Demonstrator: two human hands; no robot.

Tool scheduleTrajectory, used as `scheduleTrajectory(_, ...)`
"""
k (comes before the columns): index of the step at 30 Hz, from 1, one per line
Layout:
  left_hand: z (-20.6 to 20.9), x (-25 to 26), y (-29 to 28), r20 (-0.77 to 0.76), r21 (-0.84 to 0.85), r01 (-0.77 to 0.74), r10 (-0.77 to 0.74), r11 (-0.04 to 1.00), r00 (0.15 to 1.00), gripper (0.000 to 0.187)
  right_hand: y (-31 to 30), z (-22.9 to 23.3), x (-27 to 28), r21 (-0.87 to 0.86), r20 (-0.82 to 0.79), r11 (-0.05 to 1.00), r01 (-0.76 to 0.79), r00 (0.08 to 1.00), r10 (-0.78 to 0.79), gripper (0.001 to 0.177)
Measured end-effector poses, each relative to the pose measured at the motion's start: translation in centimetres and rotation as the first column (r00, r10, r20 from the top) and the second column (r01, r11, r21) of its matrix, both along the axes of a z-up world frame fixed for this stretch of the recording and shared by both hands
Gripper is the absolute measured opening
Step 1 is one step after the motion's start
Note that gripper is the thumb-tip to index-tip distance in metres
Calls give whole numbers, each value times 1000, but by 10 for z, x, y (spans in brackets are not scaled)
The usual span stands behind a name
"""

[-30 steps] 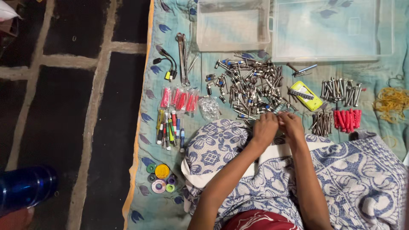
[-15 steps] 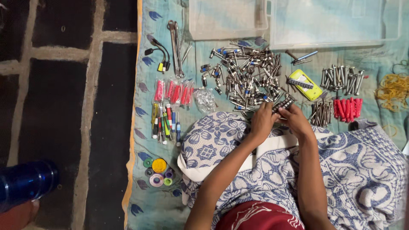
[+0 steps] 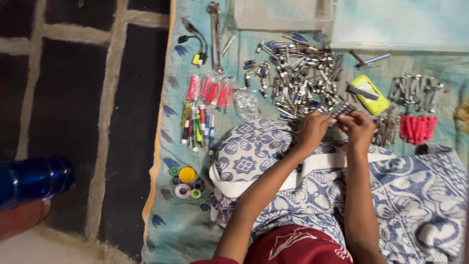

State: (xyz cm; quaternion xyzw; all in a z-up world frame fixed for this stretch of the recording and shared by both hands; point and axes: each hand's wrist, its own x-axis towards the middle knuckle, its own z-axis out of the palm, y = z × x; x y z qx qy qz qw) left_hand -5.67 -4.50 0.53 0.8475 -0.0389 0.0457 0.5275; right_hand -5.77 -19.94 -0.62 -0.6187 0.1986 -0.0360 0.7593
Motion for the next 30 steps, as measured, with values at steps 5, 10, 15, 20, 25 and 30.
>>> scheduleTrajectory(5, -24, 16, 1, 35, -2, 68, -67, 998, 997, 25, 12, 12, 3, -71, 70, 997, 18, 997, -13, 8)
scheduleTrajectory(10, -34, 16, -4, 1, -97, 38, -38, 995, 999, 27, 13, 20, 2, -400, 195, 916, 33, 980, 50, 8)
scheduleTrajectory(15, -34, 14, -1, -14, -81, 61, -62, 995, 998, 23, 19, 20, 4, -358, 168, 934, -18, 982, 83, 2)
scheduleTrajectory(20, -32, 18, 6, -128, -173, 43, -65, 984, 990, 24, 9, 14, 7, -221, 126, 965, -145, 976, 176, 11)
scheduleTrajectory(25, -48, 17, 1, -194, -204, 20, -60, 979, 979, 21, -10, 25, 26, -853, 156, 516, 79, 982, 108, 17)
scheduleTrajectory(30, -79, 23, -3, -236, -262, 12, -76, 965, 969, 22, -17, 29, 59, -997, 69, -11, 75, 957, 281, 31)
